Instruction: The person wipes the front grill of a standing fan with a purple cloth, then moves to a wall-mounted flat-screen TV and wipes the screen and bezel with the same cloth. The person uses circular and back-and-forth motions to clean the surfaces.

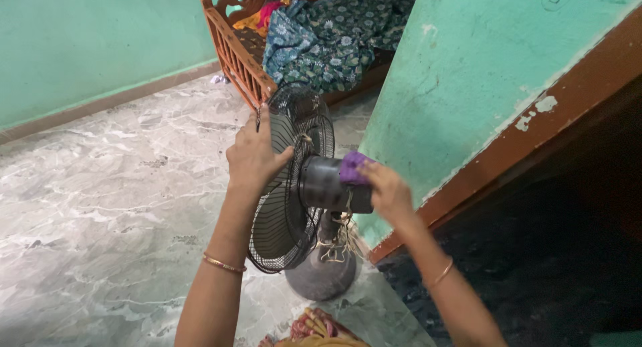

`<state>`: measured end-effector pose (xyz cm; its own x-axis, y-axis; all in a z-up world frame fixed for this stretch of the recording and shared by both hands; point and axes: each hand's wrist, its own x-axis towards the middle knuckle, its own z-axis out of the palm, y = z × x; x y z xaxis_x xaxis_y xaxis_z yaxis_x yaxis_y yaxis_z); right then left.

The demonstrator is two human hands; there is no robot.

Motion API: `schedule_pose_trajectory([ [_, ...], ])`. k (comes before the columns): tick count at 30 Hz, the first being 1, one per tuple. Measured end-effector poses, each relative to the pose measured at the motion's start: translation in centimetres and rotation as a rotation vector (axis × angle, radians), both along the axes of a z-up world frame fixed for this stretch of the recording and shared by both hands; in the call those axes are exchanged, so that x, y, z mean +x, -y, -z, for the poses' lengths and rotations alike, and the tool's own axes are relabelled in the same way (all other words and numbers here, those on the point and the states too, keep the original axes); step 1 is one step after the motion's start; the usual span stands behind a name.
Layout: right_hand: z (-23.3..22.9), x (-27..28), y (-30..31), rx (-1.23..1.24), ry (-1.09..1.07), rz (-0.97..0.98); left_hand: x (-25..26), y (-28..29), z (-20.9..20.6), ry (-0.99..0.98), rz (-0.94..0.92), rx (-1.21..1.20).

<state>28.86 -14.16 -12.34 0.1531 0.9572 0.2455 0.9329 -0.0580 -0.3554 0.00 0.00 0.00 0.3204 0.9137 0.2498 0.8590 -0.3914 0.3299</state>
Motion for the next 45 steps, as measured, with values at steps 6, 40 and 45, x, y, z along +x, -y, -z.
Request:
schedule_pose_trajectory([
  [6, -1.4, -6.9, 3.9, 0.294, 0.039, 0.095, -0.9, -0.8, 0.9, 0.000, 0.125, 0.119],
  [40, 11.1, -8.3, 2.9, 0.491, -1.696, 0.437, -0.9, -0.2, 0.7, 0.039, 0.041, 0.088],
  [45, 9.7, -7.9, 2.8, 0.458, -1.704, 0.412, -0.9, -0.5, 0.3, 0.030, 0.069, 0.077],
])
